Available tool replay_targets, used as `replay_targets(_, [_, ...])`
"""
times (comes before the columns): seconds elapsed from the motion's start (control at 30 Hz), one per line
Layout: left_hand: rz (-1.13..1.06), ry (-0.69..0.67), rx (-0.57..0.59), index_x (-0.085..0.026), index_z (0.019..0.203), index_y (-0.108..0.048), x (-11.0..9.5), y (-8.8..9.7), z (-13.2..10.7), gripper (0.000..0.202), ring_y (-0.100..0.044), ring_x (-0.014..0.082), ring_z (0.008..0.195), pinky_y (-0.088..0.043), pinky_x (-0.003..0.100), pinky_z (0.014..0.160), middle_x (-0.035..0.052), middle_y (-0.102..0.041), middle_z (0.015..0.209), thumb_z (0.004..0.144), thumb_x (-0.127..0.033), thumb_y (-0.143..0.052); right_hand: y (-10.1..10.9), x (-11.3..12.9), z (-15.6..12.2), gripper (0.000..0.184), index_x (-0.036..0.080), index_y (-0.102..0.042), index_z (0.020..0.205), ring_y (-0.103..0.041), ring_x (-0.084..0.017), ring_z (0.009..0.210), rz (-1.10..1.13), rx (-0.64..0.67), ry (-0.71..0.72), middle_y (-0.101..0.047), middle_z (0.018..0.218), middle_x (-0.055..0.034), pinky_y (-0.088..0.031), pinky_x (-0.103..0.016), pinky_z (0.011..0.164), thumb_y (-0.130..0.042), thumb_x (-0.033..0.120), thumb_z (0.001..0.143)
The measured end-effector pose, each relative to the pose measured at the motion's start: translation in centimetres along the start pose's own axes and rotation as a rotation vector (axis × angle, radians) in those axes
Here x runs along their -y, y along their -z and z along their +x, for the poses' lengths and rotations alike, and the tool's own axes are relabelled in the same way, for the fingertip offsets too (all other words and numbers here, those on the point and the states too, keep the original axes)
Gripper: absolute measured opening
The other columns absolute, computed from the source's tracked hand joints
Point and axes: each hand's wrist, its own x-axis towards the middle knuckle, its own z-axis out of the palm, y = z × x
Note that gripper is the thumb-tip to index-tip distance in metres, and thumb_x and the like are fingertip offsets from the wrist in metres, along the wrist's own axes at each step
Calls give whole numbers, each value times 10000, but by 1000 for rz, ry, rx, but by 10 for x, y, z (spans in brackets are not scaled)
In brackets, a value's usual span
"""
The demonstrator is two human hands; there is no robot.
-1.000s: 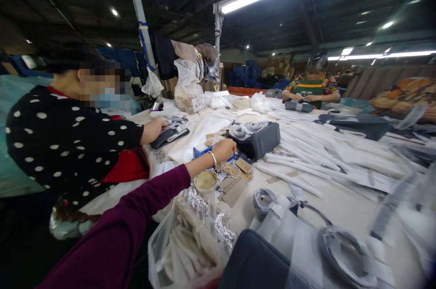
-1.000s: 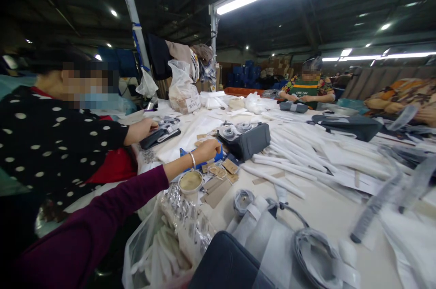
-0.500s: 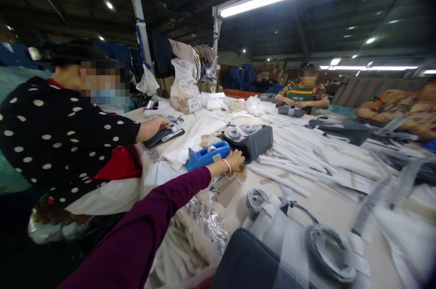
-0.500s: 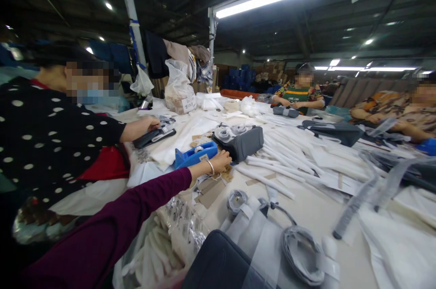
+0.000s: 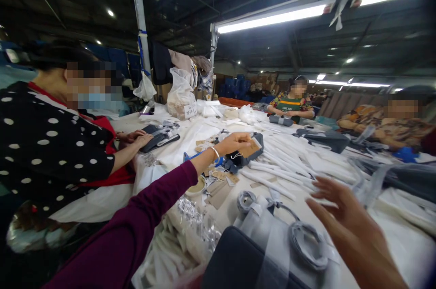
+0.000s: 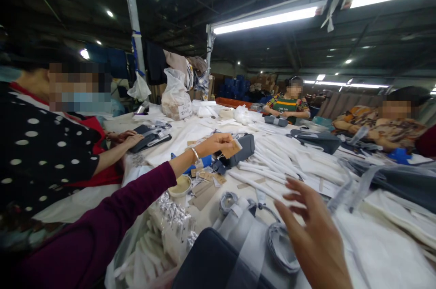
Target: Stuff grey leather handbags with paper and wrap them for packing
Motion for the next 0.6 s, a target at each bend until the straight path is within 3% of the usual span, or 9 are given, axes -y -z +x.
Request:
replay_targets(0.07, [-71,19,146,-135,770,-528,-16,-24,4,320,-531,113,680,-404,219,629,-2,-555,727,729,-405,-697,-30,39,37,738,205,-480,1325,-618,-260,890,37,-20,78,-581,1174,-151,-532,-357,645,-681,485,673])
replay_targets(0.1, [-96,25,190,-132,768,-537,-22,-34,4,336,-533,110,675,-405,217,627,0,-562,725,719,-414,-713,-43,50,52,732,187,-504,1303,-614,-246,843,29,-7,95,-604,1120,-139,-520,-350,635,-693,457,650])
replay_targets(0.2, [-212,62,199,-135,830,-552,-36,-56,-3,373,-570,113,674,-433,222,625,10,-594,756,736,-459,-710,-63,57,78,320,172,-672,962,-563,-177,605,-10,39,16,-622,696,-29,-458,-300,558,-599,353,709])
replay_targets(0.27, [-310,116,189,-142,918,-554,-41,-66,-12,391,-614,127,687,-469,246,643,28,-624,808,754,-465,-701,-59,51,78,179,177,-662,773,-509,-146,501,44,37,-71,-550,538,11,-409,-270,491,-569,320,718])
replay_targets(0.33, [-388,171,214,-143,979,-564,-42,-75,-23,416,-642,140,698,-491,267,664,44,-651,843,733,-431,-733,-48,45,70,147,176,-633,711,-469,-122,445,167,35,-145,-525,491,27,-377,-251,450,-600,318,693])
replay_targets(0.47, [-441,250,228,-103,868,-633,-41,-103,-39,393,-631,121,647,-477,239,647,54,-679,767,637,-366,-812,-21,40,44,183,166,-592,654,-432,-98,421,391,30,-243,-507,462,34,-350,-234,424,-664,334,643])
replay_targets(0.6, [-560,315,178,-100,781,-627,-43,-134,-49,396,-646,143,652,-498,282,684,60,-684,723,604,-389,-832,3,29,15,224,162,-612,696,-418,-91,434,501,-40,-335,-499,472,39,-341,-229,425,-719,344,623])
